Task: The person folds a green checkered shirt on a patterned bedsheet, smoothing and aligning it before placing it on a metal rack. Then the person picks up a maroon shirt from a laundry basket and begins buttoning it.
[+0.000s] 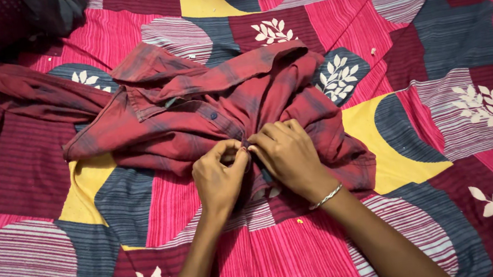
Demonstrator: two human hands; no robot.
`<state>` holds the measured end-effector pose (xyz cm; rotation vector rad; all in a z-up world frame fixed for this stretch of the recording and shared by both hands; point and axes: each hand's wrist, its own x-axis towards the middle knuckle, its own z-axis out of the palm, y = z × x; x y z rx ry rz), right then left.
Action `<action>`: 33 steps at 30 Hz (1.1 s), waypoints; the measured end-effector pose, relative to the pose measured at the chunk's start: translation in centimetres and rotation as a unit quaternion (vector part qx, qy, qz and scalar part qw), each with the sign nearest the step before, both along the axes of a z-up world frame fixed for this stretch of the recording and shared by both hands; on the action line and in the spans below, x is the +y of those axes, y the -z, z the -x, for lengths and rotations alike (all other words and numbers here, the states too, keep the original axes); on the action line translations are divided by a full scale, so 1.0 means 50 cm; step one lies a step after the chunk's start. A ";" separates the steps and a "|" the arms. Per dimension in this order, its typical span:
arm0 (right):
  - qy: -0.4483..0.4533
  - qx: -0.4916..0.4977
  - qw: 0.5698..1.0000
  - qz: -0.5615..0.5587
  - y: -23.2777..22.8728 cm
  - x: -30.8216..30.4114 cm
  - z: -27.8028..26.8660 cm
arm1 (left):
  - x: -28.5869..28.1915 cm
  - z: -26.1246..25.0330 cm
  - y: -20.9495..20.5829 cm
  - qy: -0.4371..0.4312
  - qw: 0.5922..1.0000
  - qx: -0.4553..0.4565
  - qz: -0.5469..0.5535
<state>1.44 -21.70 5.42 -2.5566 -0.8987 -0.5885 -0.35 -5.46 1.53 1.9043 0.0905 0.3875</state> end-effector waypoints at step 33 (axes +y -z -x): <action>0.060 0.188 0.831 -0.520 0.028 -0.138 -0.092 | 0.035 -0.002 -0.009 0.040 0.992 -0.008 0.117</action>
